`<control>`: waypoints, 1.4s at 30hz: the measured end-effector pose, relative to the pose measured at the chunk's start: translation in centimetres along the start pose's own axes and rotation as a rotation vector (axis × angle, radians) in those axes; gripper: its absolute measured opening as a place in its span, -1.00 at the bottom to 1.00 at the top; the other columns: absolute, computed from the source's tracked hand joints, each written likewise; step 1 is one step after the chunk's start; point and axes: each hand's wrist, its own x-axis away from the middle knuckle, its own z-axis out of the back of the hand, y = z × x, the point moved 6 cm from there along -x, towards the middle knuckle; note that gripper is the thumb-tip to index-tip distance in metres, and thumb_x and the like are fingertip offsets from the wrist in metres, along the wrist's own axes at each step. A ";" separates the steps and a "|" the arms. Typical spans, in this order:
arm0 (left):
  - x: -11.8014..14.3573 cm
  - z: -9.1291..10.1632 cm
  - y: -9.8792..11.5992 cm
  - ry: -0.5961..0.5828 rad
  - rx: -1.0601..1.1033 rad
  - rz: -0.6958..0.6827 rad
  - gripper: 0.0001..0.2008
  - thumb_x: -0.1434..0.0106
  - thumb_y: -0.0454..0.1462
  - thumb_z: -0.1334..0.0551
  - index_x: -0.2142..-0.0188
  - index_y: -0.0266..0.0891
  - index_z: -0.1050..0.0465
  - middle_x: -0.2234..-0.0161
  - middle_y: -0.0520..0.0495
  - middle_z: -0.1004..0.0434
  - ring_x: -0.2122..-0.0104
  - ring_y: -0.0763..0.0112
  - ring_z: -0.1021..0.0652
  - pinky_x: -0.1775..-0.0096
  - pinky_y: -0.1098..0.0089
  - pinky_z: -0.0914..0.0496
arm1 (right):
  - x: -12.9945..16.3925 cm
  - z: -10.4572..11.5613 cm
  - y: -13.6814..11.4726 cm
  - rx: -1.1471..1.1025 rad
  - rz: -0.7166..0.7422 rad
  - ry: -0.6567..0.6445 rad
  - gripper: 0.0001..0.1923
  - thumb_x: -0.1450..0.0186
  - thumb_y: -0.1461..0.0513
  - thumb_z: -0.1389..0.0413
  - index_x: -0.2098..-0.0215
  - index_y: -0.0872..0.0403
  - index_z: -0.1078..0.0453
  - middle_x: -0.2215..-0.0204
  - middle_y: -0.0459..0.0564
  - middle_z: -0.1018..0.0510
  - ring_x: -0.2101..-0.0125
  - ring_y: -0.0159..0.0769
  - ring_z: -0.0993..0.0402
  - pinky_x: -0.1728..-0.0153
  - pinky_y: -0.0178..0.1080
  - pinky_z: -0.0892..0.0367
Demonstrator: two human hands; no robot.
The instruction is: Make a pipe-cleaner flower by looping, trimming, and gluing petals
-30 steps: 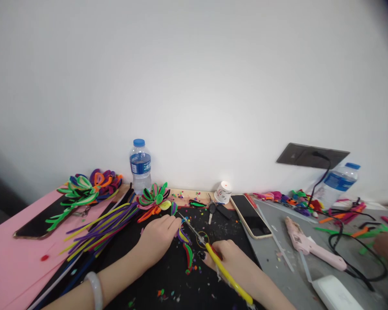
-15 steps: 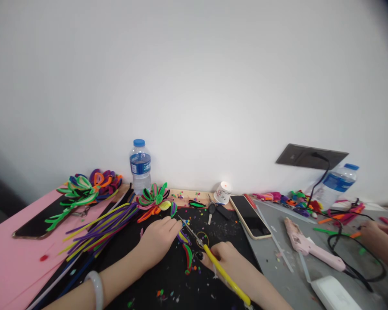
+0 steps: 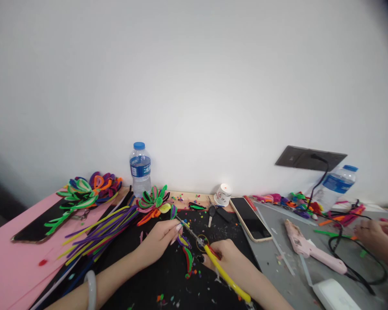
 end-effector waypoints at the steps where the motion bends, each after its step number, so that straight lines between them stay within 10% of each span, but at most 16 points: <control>1: -0.1 -0.1 -0.3 -0.020 0.116 0.038 -0.65 -0.29 -0.16 0.12 0.54 -0.26 -0.20 0.65 0.12 -0.15 0.60 0.52 -0.22 0.48 0.48 -0.13 | 0.0 0.1 0.0 -0.001 0.007 -0.002 -0.66 -0.11 0.08 -0.03 0.68 0.15 -0.17 0.70 -0.22 -0.06 0.63 -0.51 0.08 0.69 -0.43 0.13; 12: 0.6 -2.0 -0.3 -0.312 1.173 0.287 -0.77 -0.19 -0.23 -0.14 0.53 -0.28 -0.19 0.75 0.21 0.04 0.71 0.64 0.04 0.63 0.54 0.09 | 0.1 0.5 -0.3 0.115 0.155 0.019 -0.68 -0.08 0.12 -0.08 0.65 0.12 -0.10 0.68 -0.26 -0.05 0.61 -0.51 0.10 0.64 -0.42 0.13; 27: 3.2 -3.7 2.6 -0.596 1.555 0.423 -0.68 -0.14 -0.32 -0.12 0.70 -0.26 -0.08 0.84 0.21 0.20 0.77 0.62 0.11 0.68 0.54 0.12 | 0.6 1.7 -2.4 0.335 0.362 0.087 -0.65 0.08 0.16 -0.22 0.60 0.06 -0.08 0.62 -0.25 -0.15 0.60 -0.48 0.02 0.59 -0.40 0.11; 34: 0.7 -2.1 0.3 -0.209 1.357 0.299 -0.77 -0.17 -0.28 -0.15 0.56 -0.27 -0.15 0.75 0.22 0.10 0.71 0.62 0.09 0.64 0.55 0.09 | 0.0 3.5 -1.1 0.317 0.190 0.244 -0.71 0.00 0.17 -0.15 0.36 0.05 -0.18 0.35 -0.09 -0.35 0.44 -0.34 -0.28 0.44 -0.35 -0.13; 42: 0.3 -0.9 -0.8 0.088 0.214 0.094 -0.67 -0.28 -0.18 0.05 0.56 -0.26 -0.18 0.66 0.13 -0.10 0.62 0.55 -0.18 0.52 0.49 -0.07 | -1.8 3.5 3.4 0.364 -0.056 0.364 -0.80 -0.05 0.21 -0.09 0.36 0.12 -0.28 0.37 0.04 -0.39 0.33 -0.18 -0.36 0.32 -0.25 -0.21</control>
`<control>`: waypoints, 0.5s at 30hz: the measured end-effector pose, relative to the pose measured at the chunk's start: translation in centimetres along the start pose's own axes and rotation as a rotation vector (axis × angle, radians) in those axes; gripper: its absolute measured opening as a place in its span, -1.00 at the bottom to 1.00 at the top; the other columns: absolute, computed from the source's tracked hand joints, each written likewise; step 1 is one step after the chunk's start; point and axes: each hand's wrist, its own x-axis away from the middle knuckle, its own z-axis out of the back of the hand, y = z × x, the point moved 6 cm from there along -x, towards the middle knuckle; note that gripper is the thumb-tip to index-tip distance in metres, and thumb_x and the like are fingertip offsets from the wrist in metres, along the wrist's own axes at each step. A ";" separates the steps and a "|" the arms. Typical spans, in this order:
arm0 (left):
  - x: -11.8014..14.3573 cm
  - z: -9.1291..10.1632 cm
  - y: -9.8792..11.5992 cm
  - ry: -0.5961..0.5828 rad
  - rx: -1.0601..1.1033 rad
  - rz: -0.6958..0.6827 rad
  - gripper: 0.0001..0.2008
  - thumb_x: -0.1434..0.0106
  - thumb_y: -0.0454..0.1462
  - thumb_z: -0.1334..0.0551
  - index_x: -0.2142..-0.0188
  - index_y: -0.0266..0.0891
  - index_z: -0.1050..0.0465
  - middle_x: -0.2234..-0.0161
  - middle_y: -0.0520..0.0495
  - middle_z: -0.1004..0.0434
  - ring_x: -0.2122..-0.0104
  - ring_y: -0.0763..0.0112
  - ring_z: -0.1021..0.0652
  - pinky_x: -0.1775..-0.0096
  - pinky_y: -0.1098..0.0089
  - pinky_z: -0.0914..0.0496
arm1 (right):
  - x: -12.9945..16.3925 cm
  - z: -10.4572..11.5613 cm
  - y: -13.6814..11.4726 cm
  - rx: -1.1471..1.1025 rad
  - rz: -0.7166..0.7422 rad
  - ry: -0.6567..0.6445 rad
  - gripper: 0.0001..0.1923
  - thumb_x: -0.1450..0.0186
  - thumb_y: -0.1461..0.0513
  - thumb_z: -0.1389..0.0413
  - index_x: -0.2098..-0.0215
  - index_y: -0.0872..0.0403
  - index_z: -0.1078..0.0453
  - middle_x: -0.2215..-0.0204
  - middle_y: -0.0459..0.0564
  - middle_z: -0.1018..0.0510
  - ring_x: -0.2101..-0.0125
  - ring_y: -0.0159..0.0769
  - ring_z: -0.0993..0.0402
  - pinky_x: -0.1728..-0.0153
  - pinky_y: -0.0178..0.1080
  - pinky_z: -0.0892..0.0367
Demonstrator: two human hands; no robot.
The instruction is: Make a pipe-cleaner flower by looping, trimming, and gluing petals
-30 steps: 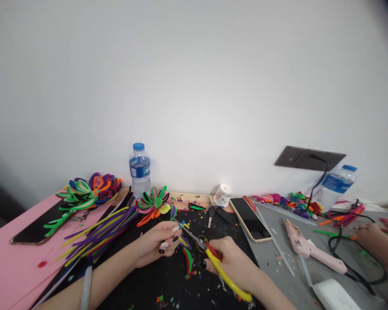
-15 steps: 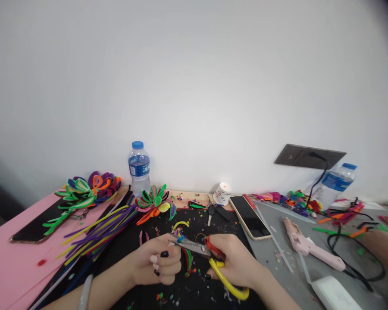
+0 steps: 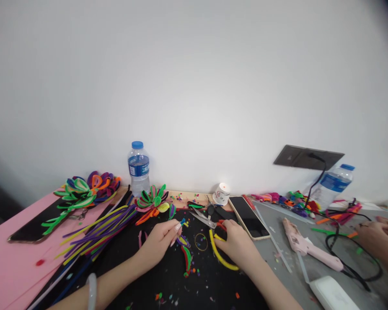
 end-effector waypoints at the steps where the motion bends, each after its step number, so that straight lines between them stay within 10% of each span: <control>1: 0.2 -0.1 0.4 -0.003 -0.142 -0.060 -0.68 -0.28 -0.20 0.06 0.57 -0.25 -0.18 0.63 0.11 -0.14 0.58 0.53 -0.22 0.48 0.48 -0.10 | 0.0 -0.2 0.1 -0.010 0.003 -0.007 -0.79 -0.04 0.21 -0.11 0.36 0.13 -0.28 0.37 0.05 -0.39 0.33 -0.17 -0.35 0.31 -0.24 -0.21; 7: 1.4 -1.5 1.6 -0.065 -0.663 -0.377 -0.74 -0.29 -0.34 0.13 0.39 -0.23 -0.30 0.46 -0.03 -0.36 0.41 0.40 -0.38 0.34 0.43 -0.23 | 1.1 2.1 -2.5 -0.147 0.184 0.165 -0.91 -0.16 0.26 -0.01 0.33 0.09 -0.25 0.36 -0.01 -0.35 0.28 -0.22 -0.28 0.25 -0.24 -0.16; 15: 2.7 -4.3 2.1 -0.171 -0.986 -0.593 -0.79 -0.24 -0.38 0.08 0.32 -0.25 -0.31 0.46 -0.04 -0.40 0.45 0.35 -0.38 0.39 0.39 -0.24 | 3.4 -1.0 -6.8 -0.538 0.222 -0.107 -0.74 -0.27 0.26 0.13 0.59 0.08 -0.08 0.65 -0.21 -0.16 0.59 -0.46 -0.11 0.56 -0.39 0.00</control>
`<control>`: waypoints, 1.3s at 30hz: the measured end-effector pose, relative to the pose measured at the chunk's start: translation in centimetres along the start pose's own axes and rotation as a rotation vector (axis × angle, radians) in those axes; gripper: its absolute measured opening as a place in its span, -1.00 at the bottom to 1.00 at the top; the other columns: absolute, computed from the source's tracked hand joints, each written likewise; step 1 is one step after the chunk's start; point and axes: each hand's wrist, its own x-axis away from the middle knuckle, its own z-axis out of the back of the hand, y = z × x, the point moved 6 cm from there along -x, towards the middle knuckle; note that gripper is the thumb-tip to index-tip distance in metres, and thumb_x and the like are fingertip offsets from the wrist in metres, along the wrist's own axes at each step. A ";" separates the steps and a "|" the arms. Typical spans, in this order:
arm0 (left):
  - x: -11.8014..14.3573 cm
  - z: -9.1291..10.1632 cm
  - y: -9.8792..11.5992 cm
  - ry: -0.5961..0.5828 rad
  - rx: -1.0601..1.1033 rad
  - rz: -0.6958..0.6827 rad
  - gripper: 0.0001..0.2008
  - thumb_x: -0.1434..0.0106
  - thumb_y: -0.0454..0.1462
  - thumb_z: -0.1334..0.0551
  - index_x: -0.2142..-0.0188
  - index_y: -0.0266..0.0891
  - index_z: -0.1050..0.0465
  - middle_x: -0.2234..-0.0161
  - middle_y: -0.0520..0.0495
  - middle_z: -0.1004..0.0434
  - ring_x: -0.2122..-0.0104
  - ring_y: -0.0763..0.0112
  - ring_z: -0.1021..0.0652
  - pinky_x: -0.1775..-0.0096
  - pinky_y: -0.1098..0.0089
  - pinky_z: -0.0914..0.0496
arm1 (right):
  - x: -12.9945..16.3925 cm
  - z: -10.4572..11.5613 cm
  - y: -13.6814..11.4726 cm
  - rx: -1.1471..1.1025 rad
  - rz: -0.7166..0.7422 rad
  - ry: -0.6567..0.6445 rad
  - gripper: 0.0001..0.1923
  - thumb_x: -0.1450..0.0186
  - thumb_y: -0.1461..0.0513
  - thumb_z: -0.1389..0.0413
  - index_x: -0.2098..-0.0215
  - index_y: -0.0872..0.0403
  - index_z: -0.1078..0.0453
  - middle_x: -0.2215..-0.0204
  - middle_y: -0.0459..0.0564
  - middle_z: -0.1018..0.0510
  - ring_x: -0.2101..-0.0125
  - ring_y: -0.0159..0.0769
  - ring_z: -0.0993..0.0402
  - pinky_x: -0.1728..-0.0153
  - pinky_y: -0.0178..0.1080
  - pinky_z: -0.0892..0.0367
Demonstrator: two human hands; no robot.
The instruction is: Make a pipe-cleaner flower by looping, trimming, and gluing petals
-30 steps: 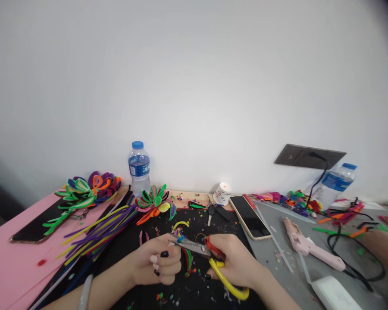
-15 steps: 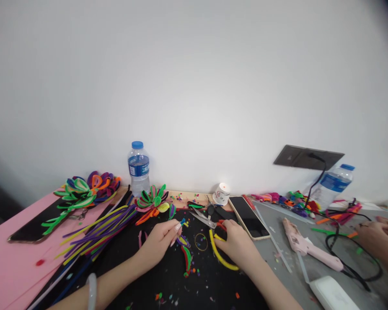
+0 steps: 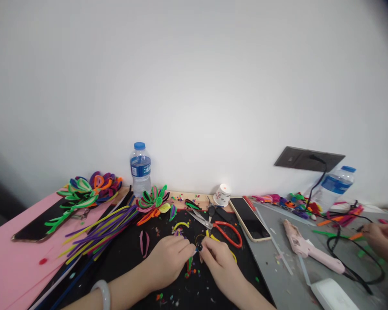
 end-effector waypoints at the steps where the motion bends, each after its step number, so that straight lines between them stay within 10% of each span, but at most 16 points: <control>1: 0.0 0.0 0.2 -0.006 -0.007 -0.009 -0.80 -0.24 -0.38 0.08 0.32 -0.25 -0.30 0.46 -0.04 -0.39 0.45 0.35 -0.38 0.40 0.39 -0.23 | 0.0 -0.3 0.1 -0.010 -0.004 0.005 -0.74 -0.26 0.28 0.13 0.59 0.08 -0.07 0.65 -0.21 -0.15 0.59 -0.46 -0.09 0.56 -0.39 0.01; 8: -0.1 0.2 0.1 -0.049 0.262 0.066 -0.78 -0.25 -0.39 0.11 0.38 -0.26 -0.28 0.46 -0.03 -0.35 0.44 0.40 -0.34 0.40 0.44 -0.19 | 0.2 -0.4 0.4 -0.038 0.034 0.069 -0.78 -0.23 0.33 0.11 0.58 0.08 -0.08 0.63 -0.21 -0.13 0.58 -0.46 -0.09 0.54 -0.40 0.00; 24: 0.5 -2.5 1.7 -0.439 2.056 0.548 -0.78 -0.10 -0.19 -0.19 0.54 -0.30 -0.30 0.79 0.17 -0.09 0.74 0.60 -0.09 0.60 0.51 -0.07 | 1.5 0.4 -2.6 -0.033 0.273 -0.028 -0.77 -0.28 0.28 0.14 0.54 0.07 -0.14 0.59 -0.15 -0.22 0.53 -0.42 -0.16 0.50 -0.39 -0.07; 27: 0.5 -2.7 1.7 -0.414 2.046 0.555 -0.77 -0.11 -0.16 -0.18 0.52 -0.30 -0.29 0.78 0.17 -0.09 0.74 0.59 -0.11 0.60 0.51 -0.07 | 1.2 0.5 -2.4 -0.025 0.250 -0.049 -0.76 -0.29 0.27 0.14 0.54 0.07 -0.15 0.58 -0.15 -0.24 0.53 -0.43 -0.18 0.49 -0.39 -0.09; 35: 0.1 -1.9 -3.7 0.144 1.298 0.647 -0.65 -0.23 -0.06 0.02 0.52 -0.27 -0.23 0.69 0.17 -0.06 0.69 0.59 -0.10 0.61 0.51 0.03 | -1.0 4.5 2.8 0.389 -0.031 0.247 -0.79 -0.15 0.31 0.02 0.21 0.11 -0.22 0.26 0.07 -0.36 0.21 -0.18 -0.27 0.17 -0.19 -0.17; 39: 0.5 -0.6 -4.7 0.241 1.075 0.681 -0.66 -0.25 -0.10 0.05 0.51 -0.25 -0.23 0.67 0.14 -0.07 0.62 0.53 -0.15 0.55 0.49 -0.03 | -1.4 4.6 5.2 0.481 -0.112 0.155 -0.63 -0.05 0.32 -0.04 0.14 0.16 -0.20 0.23 0.13 -0.35 0.16 -0.11 -0.26 0.14 -0.15 -0.17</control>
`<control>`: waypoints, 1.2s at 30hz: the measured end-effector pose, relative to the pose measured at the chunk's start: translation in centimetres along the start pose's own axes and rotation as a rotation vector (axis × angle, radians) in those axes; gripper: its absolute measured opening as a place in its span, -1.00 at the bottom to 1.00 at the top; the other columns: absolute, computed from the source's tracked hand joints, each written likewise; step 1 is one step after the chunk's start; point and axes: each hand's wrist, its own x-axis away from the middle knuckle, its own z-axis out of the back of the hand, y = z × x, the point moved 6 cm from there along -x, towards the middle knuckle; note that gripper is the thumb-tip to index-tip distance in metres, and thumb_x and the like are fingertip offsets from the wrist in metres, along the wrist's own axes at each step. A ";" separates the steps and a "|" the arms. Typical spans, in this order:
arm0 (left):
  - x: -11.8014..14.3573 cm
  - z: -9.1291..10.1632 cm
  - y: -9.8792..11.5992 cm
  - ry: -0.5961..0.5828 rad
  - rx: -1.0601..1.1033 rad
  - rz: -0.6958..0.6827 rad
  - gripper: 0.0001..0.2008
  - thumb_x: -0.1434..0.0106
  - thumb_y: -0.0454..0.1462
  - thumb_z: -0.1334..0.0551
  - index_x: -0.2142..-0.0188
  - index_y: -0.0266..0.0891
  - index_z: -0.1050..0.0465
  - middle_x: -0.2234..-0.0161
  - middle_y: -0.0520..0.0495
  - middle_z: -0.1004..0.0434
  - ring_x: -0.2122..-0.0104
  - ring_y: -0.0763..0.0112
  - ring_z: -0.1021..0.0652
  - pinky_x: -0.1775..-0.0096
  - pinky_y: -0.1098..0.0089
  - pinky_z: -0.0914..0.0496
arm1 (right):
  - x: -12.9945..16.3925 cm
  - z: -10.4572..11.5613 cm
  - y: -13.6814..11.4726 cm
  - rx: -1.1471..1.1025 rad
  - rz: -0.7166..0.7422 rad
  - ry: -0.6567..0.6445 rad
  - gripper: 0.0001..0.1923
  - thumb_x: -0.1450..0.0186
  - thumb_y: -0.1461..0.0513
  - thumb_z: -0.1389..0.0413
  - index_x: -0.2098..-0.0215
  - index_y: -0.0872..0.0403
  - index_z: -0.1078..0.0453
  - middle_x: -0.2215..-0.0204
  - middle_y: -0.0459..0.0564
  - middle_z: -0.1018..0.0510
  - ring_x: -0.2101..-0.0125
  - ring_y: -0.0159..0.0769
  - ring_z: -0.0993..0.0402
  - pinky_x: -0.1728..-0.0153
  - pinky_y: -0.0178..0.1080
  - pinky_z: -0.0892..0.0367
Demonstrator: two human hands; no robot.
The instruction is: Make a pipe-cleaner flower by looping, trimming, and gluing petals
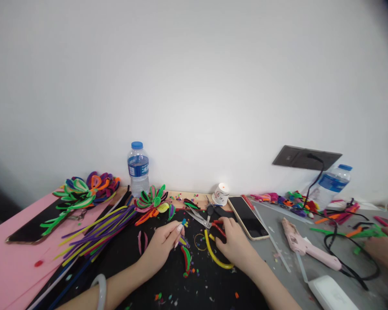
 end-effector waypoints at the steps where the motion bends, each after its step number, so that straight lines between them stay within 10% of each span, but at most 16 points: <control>1: 0.0 0.2 0.1 0.015 -0.028 -0.010 -0.67 -0.26 -0.10 0.05 0.51 -0.25 -0.24 0.67 0.14 -0.08 0.61 0.52 -0.16 0.54 0.49 -0.04 | 0.0 -0.2 0.3 -0.021 -0.009 -0.033 -0.63 -0.04 0.32 -0.04 0.15 0.16 -0.20 0.26 0.11 -0.36 0.19 -0.13 -0.28 0.17 -0.17 -0.19; 16: -0.4 0.8 -0.5 0.069 -0.025 -0.018 -0.67 -0.27 -0.10 0.10 0.45 -0.25 -0.24 0.63 0.14 -0.04 0.61 0.52 -0.12 0.55 0.50 -0.03 | 0.3 -0.3 0.6 0.111 -0.193 -0.110 -0.84 0.07 0.34 -0.04 0.49 0.09 -0.17 0.49 0.02 -0.40 0.44 -0.19 -0.37 0.48 -0.30 -0.13; 36: -0.2 0.5 0.3 0.001 0.107 -0.046 -0.67 -0.26 -0.10 0.06 0.53 -0.24 -0.16 0.64 0.14 -0.10 0.63 0.54 -0.13 0.55 0.49 -0.04 | 1.4 -0.3 -3.6 -0.155 0.073 -0.253 -0.74 -0.02 0.13 -0.15 0.47 0.05 -0.14 0.47 -0.12 -0.38 0.50 -0.35 -0.23 0.50 -0.37 -0.07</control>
